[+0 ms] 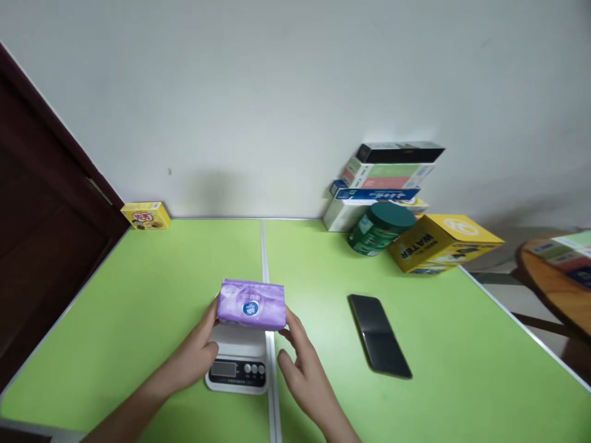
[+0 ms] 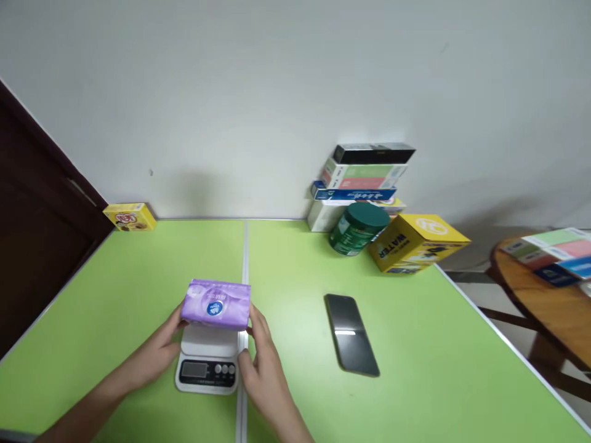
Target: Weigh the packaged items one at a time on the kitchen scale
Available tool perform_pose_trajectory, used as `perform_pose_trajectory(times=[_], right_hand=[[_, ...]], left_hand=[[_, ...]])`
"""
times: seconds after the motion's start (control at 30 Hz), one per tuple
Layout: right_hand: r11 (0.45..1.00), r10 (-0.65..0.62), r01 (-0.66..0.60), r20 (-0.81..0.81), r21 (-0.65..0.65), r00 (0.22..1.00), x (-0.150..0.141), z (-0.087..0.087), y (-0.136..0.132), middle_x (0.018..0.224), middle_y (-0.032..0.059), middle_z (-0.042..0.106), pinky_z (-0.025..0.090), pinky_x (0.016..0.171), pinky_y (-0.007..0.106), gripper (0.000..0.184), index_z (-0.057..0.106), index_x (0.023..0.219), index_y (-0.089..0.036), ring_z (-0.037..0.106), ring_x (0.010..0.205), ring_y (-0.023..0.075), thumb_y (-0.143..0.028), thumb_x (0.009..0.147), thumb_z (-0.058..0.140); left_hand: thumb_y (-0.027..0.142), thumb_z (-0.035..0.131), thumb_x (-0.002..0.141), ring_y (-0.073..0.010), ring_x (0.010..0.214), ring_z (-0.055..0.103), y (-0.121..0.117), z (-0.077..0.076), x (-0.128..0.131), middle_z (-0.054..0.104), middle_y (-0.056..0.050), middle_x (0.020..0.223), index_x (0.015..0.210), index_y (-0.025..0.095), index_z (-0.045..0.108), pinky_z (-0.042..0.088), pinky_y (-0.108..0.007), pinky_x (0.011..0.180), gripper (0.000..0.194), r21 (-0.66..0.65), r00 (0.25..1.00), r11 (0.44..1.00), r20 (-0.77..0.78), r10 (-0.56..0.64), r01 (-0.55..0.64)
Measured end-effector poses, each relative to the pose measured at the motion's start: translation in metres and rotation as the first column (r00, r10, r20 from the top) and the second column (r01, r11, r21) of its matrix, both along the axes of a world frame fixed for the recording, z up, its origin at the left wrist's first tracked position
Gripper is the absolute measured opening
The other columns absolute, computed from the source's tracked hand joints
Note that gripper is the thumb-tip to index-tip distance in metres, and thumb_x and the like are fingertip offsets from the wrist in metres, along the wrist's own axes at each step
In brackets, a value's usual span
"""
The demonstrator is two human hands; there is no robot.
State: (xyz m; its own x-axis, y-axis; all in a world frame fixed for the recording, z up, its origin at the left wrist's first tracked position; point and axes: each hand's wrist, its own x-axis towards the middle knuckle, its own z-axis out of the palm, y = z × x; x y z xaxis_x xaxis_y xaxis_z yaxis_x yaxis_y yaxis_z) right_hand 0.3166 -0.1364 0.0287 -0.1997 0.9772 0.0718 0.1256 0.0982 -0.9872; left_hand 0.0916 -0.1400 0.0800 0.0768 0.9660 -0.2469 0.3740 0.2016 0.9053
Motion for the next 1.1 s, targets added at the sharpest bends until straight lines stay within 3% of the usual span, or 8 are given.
perform_pose_trajectory(times=[0.2,0.33,0.43,0.57,0.8,0.93,1.03,1.1], right_hand=[[0.996,-0.018,0.027,0.105,-0.089,0.994,-0.033,-0.016,0.001,0.150,0.0040,0.040,0.043,0.106,0.046,0.075,0.033,0.145,-0.030,0.044,0.132,0.0244,-0.011,0.074,0.045],[0.985,-0.118,0.130,0.115,-0.111,0.986,-0.023,-0.038,-0.009,0.150,0.0046,0.039,0.039,0.108,0.049,0.070,0.032,0.145,-0.032,0.044,0.134,0.0252,-0.017,0.079,0.046],[0.967,-0.242,0.247,0.075,-0.068,0.967,-0.012,-0.046,-0.014,0.146,0.0075,0.044,0.038,0.108,0.052,0.063,0.034,0.144,-0.032,0.045,0.133,0.0277,-0.024,0.083,0.048],[0.953,-0.299,0.300,0.023,-0.044,0.954,-0.014,-0.042,-0.011,0.144,0.0084,0.047,0.037,0.109,0.051,0.060,0.036,0.142,-0.030,0.045,0.133,0.0282,-0.027,0.084,0.049],[0.980,-0.127,0.129,0.025,-0.155,0.992,-0.049,-0.033,-0.001,0.153,0.0069,0.036,0.022,0.116,0.056,0.068,0.035,0.145,-0.025,0.033,0.140,0.0318,-0.025,0.078,0.050],[0.987,0.078,-0.079,-0.007,-0.143,0.997,-0.085,-0.016,0.032,0.156,0.0009,0.030,0.022,0.116,0.055,0.071,0.033,0.146,-0.033,0.032,0.141,0.0296,-0.021,0.077,0.048],[0.943,0.271,-0.269,-0.017,-0.194,0.962,-0.148,-0.004,0.078,0.157,0.0008,0.025,0.030,0.112,0.056,0.082,0.024,0.148,-0.036,0.039,0.137,0.0285,-0.014,0.073,0.048],[0.918,0.359,-0.364,-0.059,-0.156,0.932,-0.203,0.000,0.114,0.157,0.0027,0.026,0.029,0.112,0.053,0.087,0.024,0.149,-0.032,0.034,0.140,0.0275,-0.009,0.068,0.047]], left_hand=[[0.005,0.042,0.076,-0.0232,0.147,0.011,0.000,-0.024,-0.021,0.017,-0.004,0.160,0.153,0.023,0.006,0.016,-0.043,0.118,0.087,-0.162,0.999,0.986,0.047,-0.027,0.034],[0.003,0.044,0.077,-0.0224,0.148,0.002,-0.009,-0.052,-0.028,0.000,-0.002,0.162,0.152,0.027,-0.006,0.009,-0.044,0.119,0.094,-0.172,0.994,0.982,0.071,0.086,-0.073],[0.002,0.043,0.077,-0.0242,0.148,0.000,-0.017,-0.064,-0.038,-0.009,0.000,0.161,0.151,0.032,-0.009,0.009,-0.048,0.118,0.095,-0.169,0.981,0.973,0.086,0.175,-0.158],[0.001,0.043,0.075,-0.0246,0.147,0.005,-0.020,-0.064,-0.037,-0.003,0.005,0.161,0.152,0.036,0.000,0.016,-0.045,0.118,0.094,-0.129,0.974,0.976,0.122,0.189,-0.173],[-0.005,0.041,0.071,-0.0216,0.147,0.010,-0.016,-0.051,-0.009,0.017,0.000,0.160,0.153,0.024,0.014,0.008,-0.038,0.120,0.091,0.063,0.973,0.982,0.157,0.167,-0.178],[-0.004,0.044,0.068,-0.0247,0.146,0.018,0.008,-0.040,-0.060,0.023,-0.004,0.159,0.152,0.023,0.018,0.014,-0.040,0.119,0.092,0.066,0.958,0.969,0.176,0.224,-0.239],[-0.002,0.046,0.067,-0.0262,0.140,0.034,0.046,-0.036,-0.128,0.036,-0.007,0.153,0.150,0.023,0.024,0.026,-0.042,0.115,0.089,0.041,0.910,0.927,0.209,0.357,-0.373],[-0.001,0.047,0.063,-0.0244,0.134,0.044,0.078,-0.037,-0.176,0.046,-0.007,0.147,0.146,0.022,0.034,0.032,-0.038,0.112,0.087,0.096,0.862,0.872,0.233,0.449,-0.480]])
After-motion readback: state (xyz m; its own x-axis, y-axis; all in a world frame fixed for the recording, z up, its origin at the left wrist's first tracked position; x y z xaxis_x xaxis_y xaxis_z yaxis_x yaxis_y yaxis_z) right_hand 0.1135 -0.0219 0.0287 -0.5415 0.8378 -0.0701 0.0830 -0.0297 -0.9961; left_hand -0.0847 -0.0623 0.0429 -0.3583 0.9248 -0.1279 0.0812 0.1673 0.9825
